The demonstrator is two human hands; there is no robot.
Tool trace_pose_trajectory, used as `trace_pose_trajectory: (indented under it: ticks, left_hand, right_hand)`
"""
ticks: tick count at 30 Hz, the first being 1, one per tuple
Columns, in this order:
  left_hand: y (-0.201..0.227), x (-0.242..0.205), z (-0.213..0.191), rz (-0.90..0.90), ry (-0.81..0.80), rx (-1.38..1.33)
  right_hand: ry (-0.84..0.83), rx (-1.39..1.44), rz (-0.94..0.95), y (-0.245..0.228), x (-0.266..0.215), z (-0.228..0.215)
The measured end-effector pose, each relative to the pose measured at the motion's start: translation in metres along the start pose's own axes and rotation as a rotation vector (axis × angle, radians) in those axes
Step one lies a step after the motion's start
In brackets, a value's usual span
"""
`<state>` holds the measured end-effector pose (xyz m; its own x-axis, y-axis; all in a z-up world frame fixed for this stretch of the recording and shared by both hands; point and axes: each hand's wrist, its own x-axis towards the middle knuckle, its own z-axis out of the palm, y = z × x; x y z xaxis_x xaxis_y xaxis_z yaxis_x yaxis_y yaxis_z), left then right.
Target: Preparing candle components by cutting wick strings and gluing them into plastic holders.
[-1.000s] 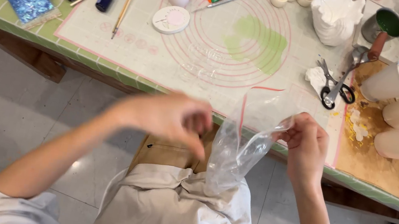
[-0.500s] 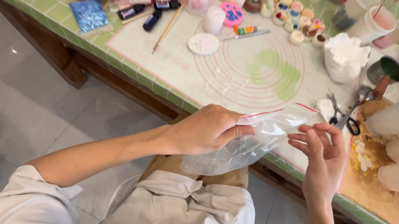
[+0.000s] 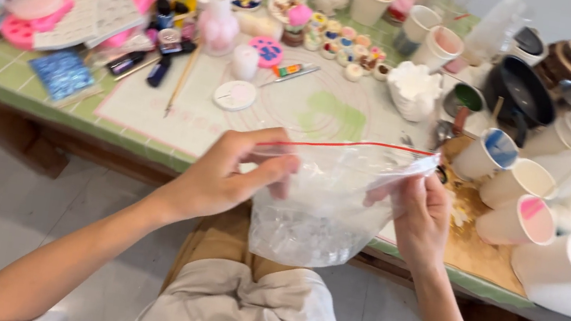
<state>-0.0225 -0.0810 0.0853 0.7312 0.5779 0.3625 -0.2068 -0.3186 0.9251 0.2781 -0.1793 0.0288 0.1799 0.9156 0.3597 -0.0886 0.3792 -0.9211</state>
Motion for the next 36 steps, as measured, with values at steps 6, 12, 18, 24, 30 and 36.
trace_pose_trajectory:
  ticks: [6, 12, 18, 24, 30, 36]
  left_hand:
    - [-0.004, 0.006, -0.02, 0.0, 0.018, 0.121]
    - [-0.012, 0.016, -0.032, -0.039, 0.025, 0.155]
    - [-0.024, 0.064, -0.049, -0.057, -0.106, 0.207]
    - [-0.017, 0.135, -0.049, -0.156, -0.429, 0.221]
    - [-0.034, 0.194, -0.042, -0.205, -0.496, 0.06]
    - [-0.042, 0.235, -0.052, -0.232, -0.528, -0.114]
  right_hand:
    - [0.051, -0.385, -0.038, -0.008, 0.011, 0.004]
    - [0.005, -0.478, -0.07, -0.035, 0.034, 0.024]
    - [-0.033, -0.334, -0.215, -0.022, 0.062, 0.003]
    - [-0.252, -0.491, -0.196, -0.027, 0.089, 0.008]
    - [-0.146, -0.532, -0.048, -0.005, 0.115, -0.006]
    - [-0.142, -0.572, 0.112, -0.017, 0.147, -0.012]
